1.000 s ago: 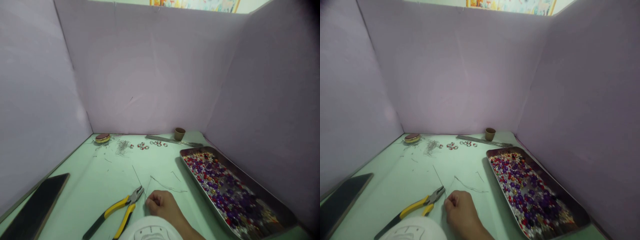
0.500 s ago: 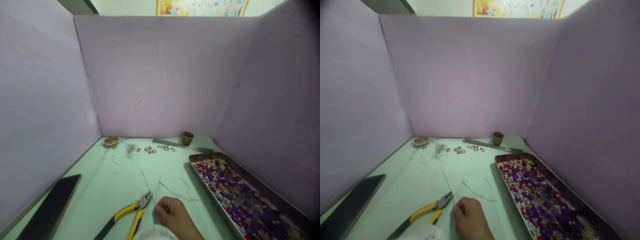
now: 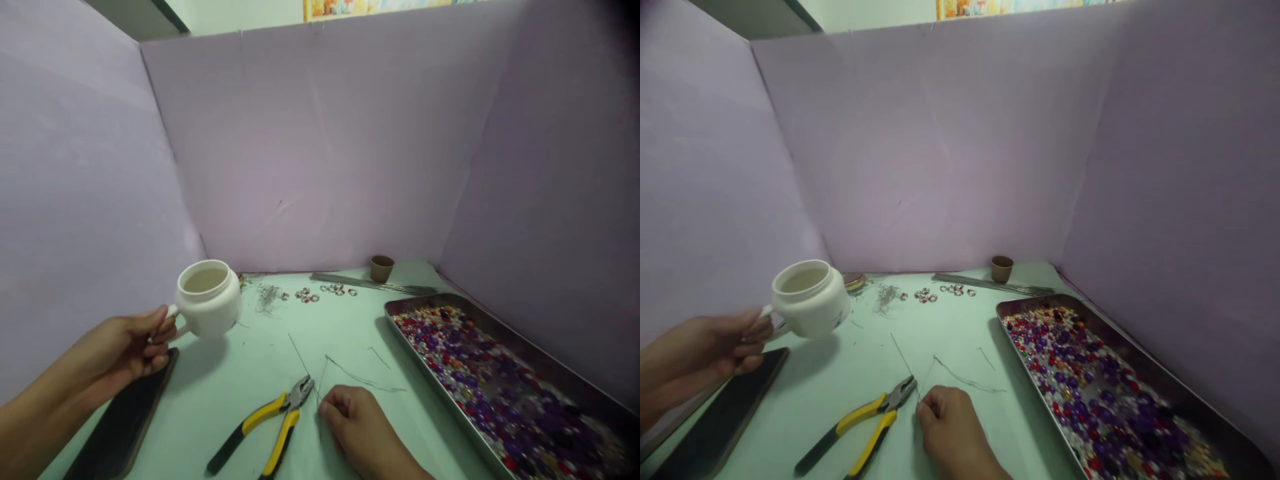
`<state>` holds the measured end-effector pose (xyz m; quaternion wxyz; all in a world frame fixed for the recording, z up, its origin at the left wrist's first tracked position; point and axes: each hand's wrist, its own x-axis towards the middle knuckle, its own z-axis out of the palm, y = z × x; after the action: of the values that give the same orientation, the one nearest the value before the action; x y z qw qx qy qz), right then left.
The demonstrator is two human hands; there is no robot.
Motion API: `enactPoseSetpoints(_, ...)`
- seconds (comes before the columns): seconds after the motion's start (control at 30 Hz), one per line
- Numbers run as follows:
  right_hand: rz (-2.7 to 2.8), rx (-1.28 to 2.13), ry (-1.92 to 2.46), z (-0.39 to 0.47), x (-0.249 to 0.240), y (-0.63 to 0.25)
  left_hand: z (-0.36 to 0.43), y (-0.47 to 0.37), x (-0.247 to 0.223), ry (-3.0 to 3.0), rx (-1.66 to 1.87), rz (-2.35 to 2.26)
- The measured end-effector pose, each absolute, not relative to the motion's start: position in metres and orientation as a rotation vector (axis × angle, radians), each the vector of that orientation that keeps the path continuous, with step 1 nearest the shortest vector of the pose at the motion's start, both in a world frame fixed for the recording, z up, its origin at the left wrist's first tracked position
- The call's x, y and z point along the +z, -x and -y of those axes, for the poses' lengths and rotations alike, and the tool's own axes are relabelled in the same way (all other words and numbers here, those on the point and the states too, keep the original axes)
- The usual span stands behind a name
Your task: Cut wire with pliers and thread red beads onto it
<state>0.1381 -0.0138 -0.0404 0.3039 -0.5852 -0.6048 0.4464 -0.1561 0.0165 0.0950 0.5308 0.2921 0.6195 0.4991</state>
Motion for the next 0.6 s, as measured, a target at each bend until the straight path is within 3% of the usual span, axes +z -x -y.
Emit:
enactPoseSetpoints(0.27,1.583,1.204,1.519,0.012,-0.046,-0.139,-0.090,0.204,0.060,-0.504,1.210,-1.607)
enactPoseSetpoints(0.6,1.593,1.237,1.525,0.011,-0.048,-0.140,-0.101,0.226,0.044,-0.354,1.242,-1.608)
